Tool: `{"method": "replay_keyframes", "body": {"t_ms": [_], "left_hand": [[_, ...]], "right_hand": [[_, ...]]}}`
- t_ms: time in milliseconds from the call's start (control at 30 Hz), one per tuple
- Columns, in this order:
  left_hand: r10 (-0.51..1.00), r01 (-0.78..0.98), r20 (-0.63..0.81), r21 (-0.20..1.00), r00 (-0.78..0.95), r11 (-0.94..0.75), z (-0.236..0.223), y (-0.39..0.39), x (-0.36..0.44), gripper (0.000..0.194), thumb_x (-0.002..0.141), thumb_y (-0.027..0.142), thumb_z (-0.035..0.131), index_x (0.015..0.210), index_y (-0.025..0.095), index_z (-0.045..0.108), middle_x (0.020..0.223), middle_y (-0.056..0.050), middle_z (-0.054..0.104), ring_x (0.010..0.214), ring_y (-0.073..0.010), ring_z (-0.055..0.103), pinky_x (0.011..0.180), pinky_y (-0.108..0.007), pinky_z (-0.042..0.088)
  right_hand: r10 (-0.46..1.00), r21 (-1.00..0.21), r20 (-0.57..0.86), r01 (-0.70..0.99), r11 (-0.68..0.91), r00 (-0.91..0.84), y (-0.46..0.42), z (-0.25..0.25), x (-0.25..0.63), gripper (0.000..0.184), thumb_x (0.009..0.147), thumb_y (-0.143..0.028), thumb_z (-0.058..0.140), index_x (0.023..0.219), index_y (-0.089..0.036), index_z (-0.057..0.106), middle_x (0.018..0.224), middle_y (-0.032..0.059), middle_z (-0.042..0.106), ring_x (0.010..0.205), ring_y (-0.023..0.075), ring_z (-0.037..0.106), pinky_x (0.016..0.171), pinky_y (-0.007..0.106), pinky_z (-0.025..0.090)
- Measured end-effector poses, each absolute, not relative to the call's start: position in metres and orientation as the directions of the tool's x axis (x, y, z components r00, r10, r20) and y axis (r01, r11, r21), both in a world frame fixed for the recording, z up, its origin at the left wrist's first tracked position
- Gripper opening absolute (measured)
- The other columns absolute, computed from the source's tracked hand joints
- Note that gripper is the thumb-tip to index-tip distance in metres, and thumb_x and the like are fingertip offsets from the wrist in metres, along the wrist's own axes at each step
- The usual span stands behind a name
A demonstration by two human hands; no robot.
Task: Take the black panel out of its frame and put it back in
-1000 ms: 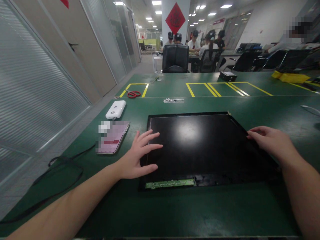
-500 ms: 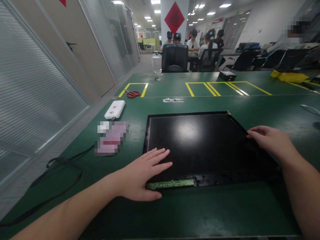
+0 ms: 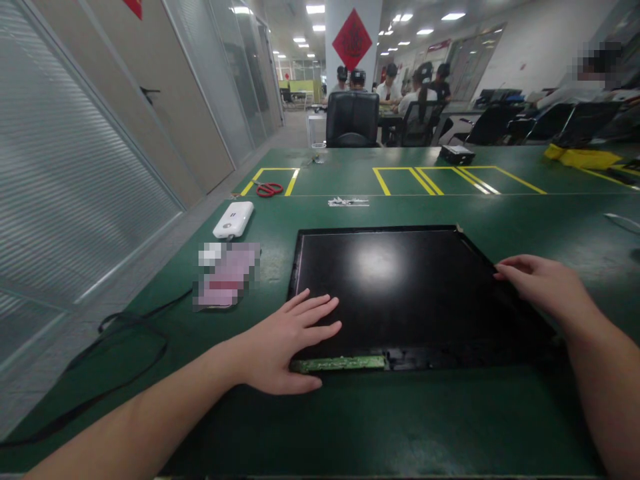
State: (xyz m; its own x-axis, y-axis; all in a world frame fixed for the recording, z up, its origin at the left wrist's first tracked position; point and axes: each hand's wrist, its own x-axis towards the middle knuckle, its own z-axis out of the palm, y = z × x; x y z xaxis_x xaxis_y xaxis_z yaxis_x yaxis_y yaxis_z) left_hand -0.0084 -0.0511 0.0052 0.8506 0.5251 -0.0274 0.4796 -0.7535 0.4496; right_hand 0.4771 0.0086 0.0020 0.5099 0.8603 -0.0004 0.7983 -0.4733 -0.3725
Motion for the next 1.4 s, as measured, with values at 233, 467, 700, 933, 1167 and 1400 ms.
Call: {"method": "replay_keyframes", "body": {"t_ms": [233, 467, 700, 933, 1167, 1400], "left_hand": [[0.533, 0.481, -0.001, 0.429, 0.846, -0.764, 0.008, -0.050, -0.017, 0.081, 0.080, 0.039, 0.078, 0.155, 0.027, 0.050, 0.165, -0.016, 0.040, 0.153, -0.0413, 0.035, 0.124, -0.071, 0.003], [0.566, 0.451, 0.093, 0.506, 0.819, -0.735, -0.001, -0.036, -0.029, 0.077, 0.081, 0.056, 0.078, 0.150, 0.032, 0.056, 0.159, -0.012, 0.051, 0.150, -0.0418, 0.040, 0.125, -0.069, 0.005], [0.926, 0.775, 0.169, 0.510, 0.336, -0.374, -0.024, -0.021, -0.033, 0.069, 0.100, 0.053, 0.047, 0.158, 0.016, 0.043, 0.169, -0.020, 0.032, 0.157, -0.0420, 0.024, 0.124, -0.066, 0.022], [0.930, 0.792, 0.055, 0.508, 0.363, -0.339, -0.023, -0.015, -0.034, 0.070, 0.101, 0.041, 0.041, 0.164, 0.012, 0.029, 0.169, -0.020, 0.032, 0.157, -0.0356, 0.026, 0.127, -0.059, 0.020], [0.945, 0.687, 0.083, 0.667, 0.317, -0.289, -0.026, -0.013, -0.038, 0.076, 0.096, 0.028, 0.048, 0.166, 0.014, 0.021, 0.171, -0.018, 0.028, 0.157, -0.0328, 0.030, 0.128, -0.057, 0.018], [0.979, 0.202, 0.038, 0.976, 0.199, -0.079, -0.017, -0.021, -0.026, 0.094, 0.093, 0.022, 0.057, 0.168, 0.032, 0.001, 0.172, -0.011, 0.028, 0.155, -0.0296, 0.035, 0.124, -0.054, 0.032]], "right_hand": [[0.861, -0.414, -0.024, 0.779, -0.471, 0.508, 0.005, 0.008, 0.471, 0.038, 0.063, -0.052, 0.053, 0.084, -0.026, 0.071, 0.081, 0.0048, 0.078, 0.069, 0.0283, 0.066, 0.076, 0.042, 0.048], [0.881, -0.444, 0.018, 0.793, -0.417, 0.474, 0.006, 0.008, 0.471, 0.036, 0.061, -0.052, 0.054, 0.079, -0.026, 0.071, 0.074, 0.0051, 0.077, 0.066, 0.0284, 0.066, 0.073, 0.042, 0.048], [0.875, -0.427, -0.022, 0.786, -0.446, 0.484, 0.004, 0.009, 0.468, 0.037, 0.064, -0.051, 0.055, 0.085, -0.025, 0.071, 0.079, 0.0053, 0.077, 0.068, 0.0263, 0.065, 0.073, 0.040, 0.047], [0.874, -0.432, -0.016, 0.785, -0.444, 0.485, 0.003, 0.014, 0.464, 0.036, 0.062, -0.050, 0.053, 0.081, -0.026, 0.070, 0.077, 0.0055, 0.077, 0.067, 0.0280, 0.066, 0.074, 0.042, 0.048], [0.865, -0.439, -0.056, 0.765, -0.471, 0.499, 0.004, 0.015, 0.463, 0.036, 0.063, -0.051, 0.053, 0.083, -0.026, 0.069, 0.079, 0.0055, 0.077, 0.066, 0.0271, 0.066, 0.075, 0.042, 0.048], [0.875, -0.420, -0.009, 0.793, -0.442, 0.483, 0.005, 0.013, 0.465, 0.034, 0.060, -0.053, 0.053, 0.078, -0.027, 0.069, 0.075, 0.0050, 0.076, 0.065, 0.0285, 0.066, 0.072, 0.043, 0.048]]}}
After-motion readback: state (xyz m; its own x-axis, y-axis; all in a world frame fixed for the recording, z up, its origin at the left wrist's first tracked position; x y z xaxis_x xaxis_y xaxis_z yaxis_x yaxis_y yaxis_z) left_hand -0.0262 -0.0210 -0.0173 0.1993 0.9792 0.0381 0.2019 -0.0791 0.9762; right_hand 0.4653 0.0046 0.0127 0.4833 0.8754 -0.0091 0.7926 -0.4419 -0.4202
